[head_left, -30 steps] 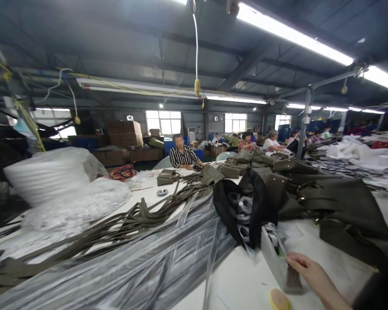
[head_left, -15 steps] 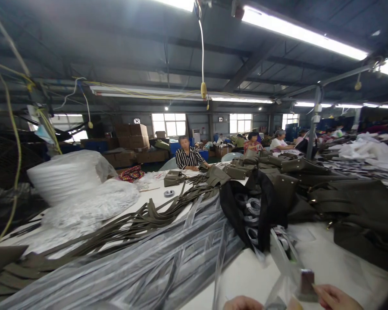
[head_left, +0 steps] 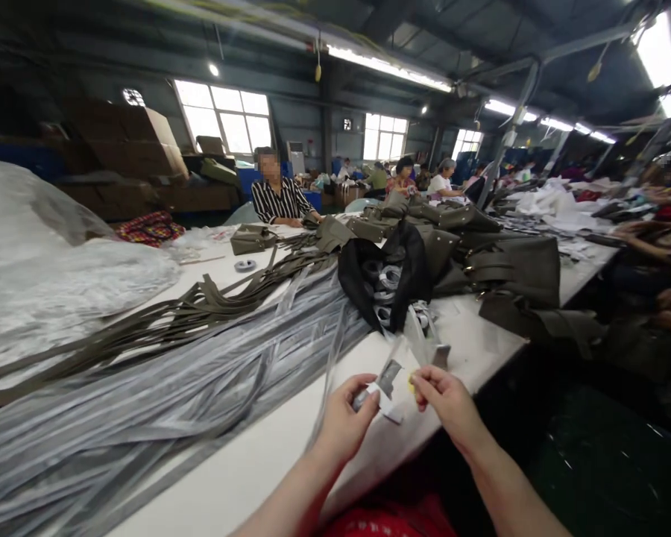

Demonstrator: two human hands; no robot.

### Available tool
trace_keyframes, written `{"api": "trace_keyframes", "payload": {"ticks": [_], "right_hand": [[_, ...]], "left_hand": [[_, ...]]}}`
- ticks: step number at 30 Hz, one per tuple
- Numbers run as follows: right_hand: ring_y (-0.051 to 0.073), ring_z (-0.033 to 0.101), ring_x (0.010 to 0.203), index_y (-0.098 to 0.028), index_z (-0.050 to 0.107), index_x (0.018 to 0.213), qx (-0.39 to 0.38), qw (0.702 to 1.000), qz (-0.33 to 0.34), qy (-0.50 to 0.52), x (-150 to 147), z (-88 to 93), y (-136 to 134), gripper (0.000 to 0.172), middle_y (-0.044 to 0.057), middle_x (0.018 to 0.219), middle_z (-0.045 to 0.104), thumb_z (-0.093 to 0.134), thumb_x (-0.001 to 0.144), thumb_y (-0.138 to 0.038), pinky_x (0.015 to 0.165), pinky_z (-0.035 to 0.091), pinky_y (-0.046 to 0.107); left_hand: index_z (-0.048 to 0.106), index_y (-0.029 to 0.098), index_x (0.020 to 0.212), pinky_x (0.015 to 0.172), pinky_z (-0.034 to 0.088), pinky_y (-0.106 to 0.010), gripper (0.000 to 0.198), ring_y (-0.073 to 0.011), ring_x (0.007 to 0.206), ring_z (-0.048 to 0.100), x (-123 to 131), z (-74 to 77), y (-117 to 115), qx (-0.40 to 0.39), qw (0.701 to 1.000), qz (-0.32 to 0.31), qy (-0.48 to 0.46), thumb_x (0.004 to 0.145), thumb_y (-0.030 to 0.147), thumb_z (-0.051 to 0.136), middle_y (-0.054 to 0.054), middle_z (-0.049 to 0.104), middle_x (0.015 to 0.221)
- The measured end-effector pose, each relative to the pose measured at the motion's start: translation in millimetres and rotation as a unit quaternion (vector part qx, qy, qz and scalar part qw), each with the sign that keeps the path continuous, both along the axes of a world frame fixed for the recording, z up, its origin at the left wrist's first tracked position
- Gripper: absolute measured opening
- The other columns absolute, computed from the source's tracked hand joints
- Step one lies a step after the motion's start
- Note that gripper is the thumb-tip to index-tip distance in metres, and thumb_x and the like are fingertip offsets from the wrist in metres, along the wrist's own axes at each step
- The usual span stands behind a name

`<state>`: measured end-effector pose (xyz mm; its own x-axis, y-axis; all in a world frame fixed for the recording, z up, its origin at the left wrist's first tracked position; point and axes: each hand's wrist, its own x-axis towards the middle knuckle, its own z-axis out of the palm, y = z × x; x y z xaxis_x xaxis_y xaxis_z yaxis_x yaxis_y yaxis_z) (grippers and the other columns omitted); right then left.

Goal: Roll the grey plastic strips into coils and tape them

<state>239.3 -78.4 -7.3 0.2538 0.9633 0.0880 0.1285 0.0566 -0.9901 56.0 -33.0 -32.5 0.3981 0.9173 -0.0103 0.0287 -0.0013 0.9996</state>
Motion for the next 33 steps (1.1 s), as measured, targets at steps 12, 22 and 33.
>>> {"api": "trace_keyframes", "payload": {"ticks": [12,22,33], "right_hand": [[0.009,0.046,0.047,-0.017,0.056,0.07,-0.053,0.992,0.093,0.073,-49,-11.9,-11,0.039,-0.004,0.05,0.053,0.067,0.079,-0.054,0.047,0.039,0.022],[0.009,0.046,0.04,-0.018,0.052,0.065,-0.096,0.991,0.076,0.044,-54,-31.5,-3,0.043,-0.004,0.046,0.053,0.065,0.078,-0.057,0.042,0.036,0.021],[0.014,0.053,0.046,-0.014,0.06,0.062,-0.083,0.994,0.033,0.067,-73,-27.2,1,0.039,0.002,0.05,0.058,0.065,0.077,-0.05,0.048,0.042,0.025]], "left_hand": [[0.064,0.012,0.107,0.065,0.047,-0.026,0.039,-0.0138,0.069,0.056,-14,6.2,-2,0.021,0.999,0.044,-0.021,0.08,0.04,0.063,-0.005,0.065,0.082],[0.069,0.012,0.098,0.066,0.049,-0.026,0.039,-0.0165,0.069,0.062,-12,5.9,-2,0.036,0.995,0.095,0.013,0.075,0.044,0.068,-0.005,0.071,0.079],[0.07,0.019,0.092,0.075,0.05,-0.028,0.029,-0.0178,0.081,0.064,-6,11.4,-17,0.228,0.968,0.104,0.008,0.093,0.037,0.048,-0.006,0.067,0.085]]}}
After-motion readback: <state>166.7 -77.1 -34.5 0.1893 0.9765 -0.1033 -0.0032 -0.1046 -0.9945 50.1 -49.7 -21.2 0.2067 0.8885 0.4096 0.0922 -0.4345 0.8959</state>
